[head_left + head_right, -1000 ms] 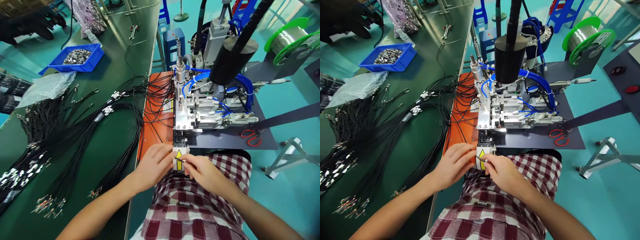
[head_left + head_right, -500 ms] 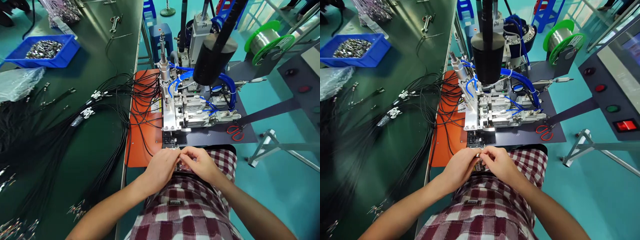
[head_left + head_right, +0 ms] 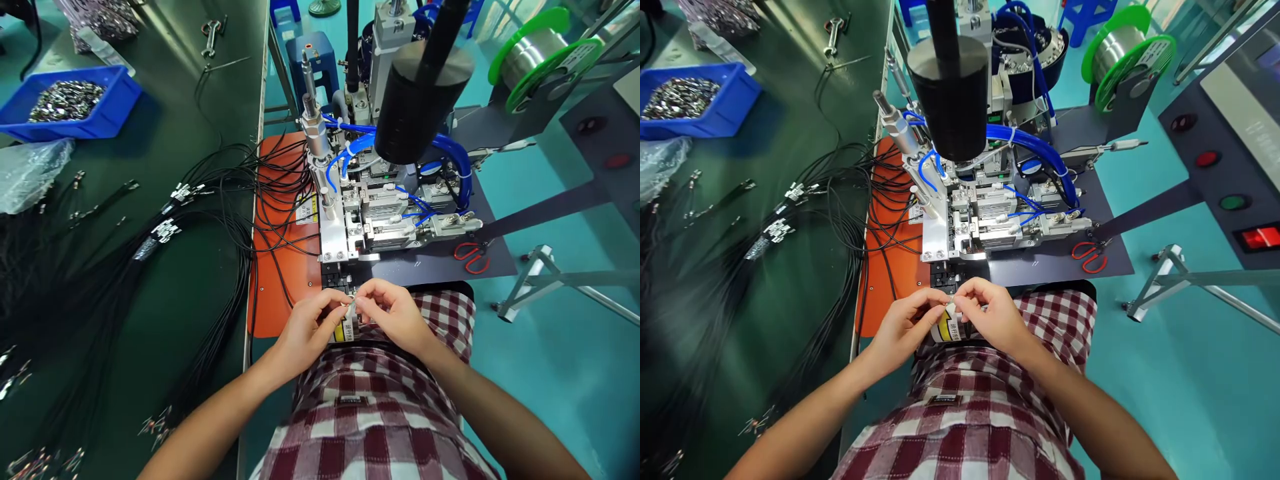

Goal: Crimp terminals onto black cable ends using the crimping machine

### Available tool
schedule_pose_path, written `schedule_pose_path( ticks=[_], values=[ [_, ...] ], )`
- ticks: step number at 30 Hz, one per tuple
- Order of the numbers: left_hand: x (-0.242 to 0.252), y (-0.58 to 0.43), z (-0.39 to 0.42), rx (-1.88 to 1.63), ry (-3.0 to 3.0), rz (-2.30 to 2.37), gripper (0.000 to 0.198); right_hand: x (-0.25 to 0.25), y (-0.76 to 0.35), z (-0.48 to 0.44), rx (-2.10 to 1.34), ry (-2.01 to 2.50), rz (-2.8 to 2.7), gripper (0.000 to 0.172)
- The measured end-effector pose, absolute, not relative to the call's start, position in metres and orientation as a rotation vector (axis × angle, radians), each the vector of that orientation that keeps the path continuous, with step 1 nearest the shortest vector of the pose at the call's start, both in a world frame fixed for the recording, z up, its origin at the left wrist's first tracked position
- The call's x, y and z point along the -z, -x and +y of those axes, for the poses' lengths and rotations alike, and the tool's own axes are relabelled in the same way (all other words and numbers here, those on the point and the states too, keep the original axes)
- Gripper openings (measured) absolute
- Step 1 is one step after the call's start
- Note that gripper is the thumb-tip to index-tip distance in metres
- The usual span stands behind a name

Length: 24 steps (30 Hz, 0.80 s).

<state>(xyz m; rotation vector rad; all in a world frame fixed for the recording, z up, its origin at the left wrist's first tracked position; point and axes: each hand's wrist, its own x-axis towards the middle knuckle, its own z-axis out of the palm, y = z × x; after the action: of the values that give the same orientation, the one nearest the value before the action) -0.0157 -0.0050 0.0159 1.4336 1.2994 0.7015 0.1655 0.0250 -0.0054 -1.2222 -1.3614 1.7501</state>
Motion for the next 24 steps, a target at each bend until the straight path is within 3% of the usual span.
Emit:
schedule_pose_path(
  ticks=[9,24],
  values=[
    [-0.0165,0.0162,-0.0046,-0.745,-1.24,1.301,0.022,0.0052,-0.1673,0.0309,-1.969,1.075,-1.086,0.028],
    [-0.0178,0.0167,-0.0073,-0.807,-1.256,1.235,0.028,0.0096,-0.1605,0.0284,-2.023,0.96,-0.928,0.022]
  ],
)
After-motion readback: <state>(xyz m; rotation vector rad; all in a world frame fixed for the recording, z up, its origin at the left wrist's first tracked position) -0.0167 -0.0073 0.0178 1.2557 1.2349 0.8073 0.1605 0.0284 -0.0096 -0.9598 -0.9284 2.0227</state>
